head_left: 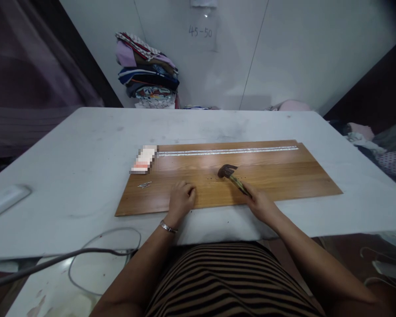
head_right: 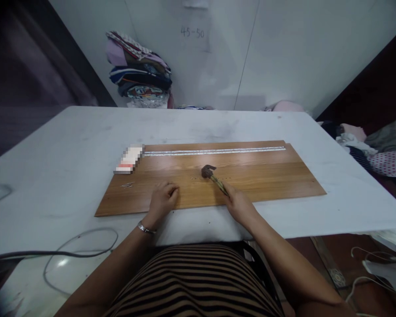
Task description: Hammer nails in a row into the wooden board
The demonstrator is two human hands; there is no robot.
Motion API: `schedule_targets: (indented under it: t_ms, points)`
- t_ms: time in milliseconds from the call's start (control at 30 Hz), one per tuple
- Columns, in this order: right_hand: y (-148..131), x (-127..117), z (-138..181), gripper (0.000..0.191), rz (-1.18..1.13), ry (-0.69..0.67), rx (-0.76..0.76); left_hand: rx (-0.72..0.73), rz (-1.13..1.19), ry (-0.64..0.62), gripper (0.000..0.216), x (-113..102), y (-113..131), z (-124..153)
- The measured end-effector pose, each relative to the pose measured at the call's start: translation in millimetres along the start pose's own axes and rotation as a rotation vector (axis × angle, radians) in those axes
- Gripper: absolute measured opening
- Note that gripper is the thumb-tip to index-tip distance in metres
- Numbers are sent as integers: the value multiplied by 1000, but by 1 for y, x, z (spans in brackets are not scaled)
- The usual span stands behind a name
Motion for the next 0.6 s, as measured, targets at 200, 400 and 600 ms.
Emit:
schedule_targets:
  t_ms: [200, 400, 600]
  points:
    - [-2, 0, -2, 49, 8, -2, 14, 13, 16, 23, 15, 1, -2, -1]
    - [5, -3, 4, 49, 14, 5, 17, -30, 140, 47, 13, -1, -1, 1]
    - [25, -17, 7, 53, 0, 106, 60, -213, 199, 180, 14, -27, -36, 7]
Point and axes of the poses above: each hand's wrist, its own z-axis away from the middle knuckle, its own x-axis out of the palm, y = z × x, the point moved 2 cm from there along -z, towards the middle knuckle, and after that the axes turned 9 degrees about -z, right-handed, at the moved point
